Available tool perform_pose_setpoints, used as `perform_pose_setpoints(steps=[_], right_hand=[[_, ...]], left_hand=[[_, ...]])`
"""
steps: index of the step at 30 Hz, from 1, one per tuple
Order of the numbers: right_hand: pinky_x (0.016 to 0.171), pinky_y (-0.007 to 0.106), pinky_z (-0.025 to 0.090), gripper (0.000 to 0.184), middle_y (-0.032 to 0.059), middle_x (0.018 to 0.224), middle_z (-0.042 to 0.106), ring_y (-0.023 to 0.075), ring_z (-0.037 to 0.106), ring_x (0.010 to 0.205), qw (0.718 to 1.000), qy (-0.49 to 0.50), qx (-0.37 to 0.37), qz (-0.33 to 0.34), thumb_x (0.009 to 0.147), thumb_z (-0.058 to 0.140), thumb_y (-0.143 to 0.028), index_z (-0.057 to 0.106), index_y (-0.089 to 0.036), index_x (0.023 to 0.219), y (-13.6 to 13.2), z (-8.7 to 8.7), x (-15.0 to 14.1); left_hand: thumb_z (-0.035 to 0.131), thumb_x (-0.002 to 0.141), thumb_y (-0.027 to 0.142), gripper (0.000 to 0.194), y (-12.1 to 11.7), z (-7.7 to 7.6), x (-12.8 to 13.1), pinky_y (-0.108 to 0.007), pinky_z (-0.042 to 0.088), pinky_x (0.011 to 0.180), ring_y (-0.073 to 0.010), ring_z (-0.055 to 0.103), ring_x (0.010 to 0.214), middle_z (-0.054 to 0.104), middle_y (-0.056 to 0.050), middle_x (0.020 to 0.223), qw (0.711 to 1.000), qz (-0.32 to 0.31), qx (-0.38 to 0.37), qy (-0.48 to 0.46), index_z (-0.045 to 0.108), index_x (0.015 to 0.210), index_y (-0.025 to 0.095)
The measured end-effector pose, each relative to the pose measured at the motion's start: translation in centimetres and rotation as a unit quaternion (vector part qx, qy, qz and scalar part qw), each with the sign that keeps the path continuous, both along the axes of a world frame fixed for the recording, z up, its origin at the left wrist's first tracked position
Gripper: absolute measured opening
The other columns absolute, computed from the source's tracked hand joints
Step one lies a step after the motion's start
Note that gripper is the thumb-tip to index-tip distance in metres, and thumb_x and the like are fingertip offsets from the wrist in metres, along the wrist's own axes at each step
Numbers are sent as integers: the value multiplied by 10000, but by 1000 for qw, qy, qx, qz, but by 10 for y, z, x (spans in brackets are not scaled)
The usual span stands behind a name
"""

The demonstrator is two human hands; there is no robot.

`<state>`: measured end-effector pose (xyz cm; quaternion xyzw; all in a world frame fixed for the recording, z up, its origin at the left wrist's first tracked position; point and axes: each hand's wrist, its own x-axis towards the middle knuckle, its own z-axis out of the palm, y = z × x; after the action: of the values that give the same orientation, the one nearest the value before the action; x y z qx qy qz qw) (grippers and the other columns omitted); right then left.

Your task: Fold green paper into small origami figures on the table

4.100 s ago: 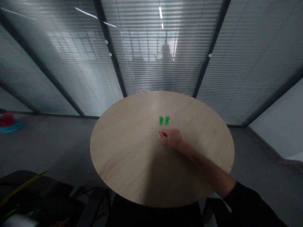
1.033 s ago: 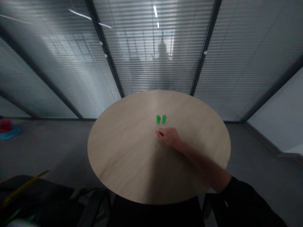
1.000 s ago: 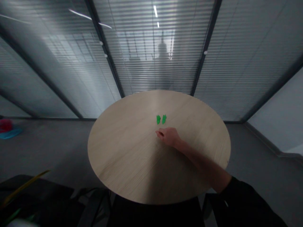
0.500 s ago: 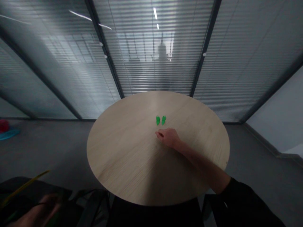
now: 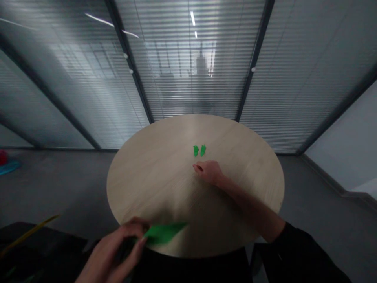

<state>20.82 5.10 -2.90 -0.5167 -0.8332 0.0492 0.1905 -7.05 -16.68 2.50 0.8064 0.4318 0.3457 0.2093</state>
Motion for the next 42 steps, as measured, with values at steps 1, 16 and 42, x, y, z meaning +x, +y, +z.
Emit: perform_pose_setpoints(steps=[1,16,42], right_hand=[[600,316,231,386,46,649,637,144,477,587,1000,3,2,-5,996,504,-357,698,-166,721,0,0,1],[575,310,209,459,44,617,628,148,461,555,995,26,33,-86,995,428,-403,650,-178,664,15,-1,15],[592,307,232,380,59,742,702,176,552,661,994,-63,4,-93,993,467,-356,674,-194,717,19,0,27]], left_hand=[[513,995,182,93,14,7,15,-211,582,725,-136,719,855,742,-32,995,996,23,80,-17,561,1041,247],[505,1000,124,107,128,-29,83,-400,596,751,-297,695,981,713,-106,1032,921,-7,100,376,583,1068,152],[352,1019,473,469,250,-47,27,-297,354,617,-203,610,696,704,-72,781,961,69,13,266,647,784,194]])
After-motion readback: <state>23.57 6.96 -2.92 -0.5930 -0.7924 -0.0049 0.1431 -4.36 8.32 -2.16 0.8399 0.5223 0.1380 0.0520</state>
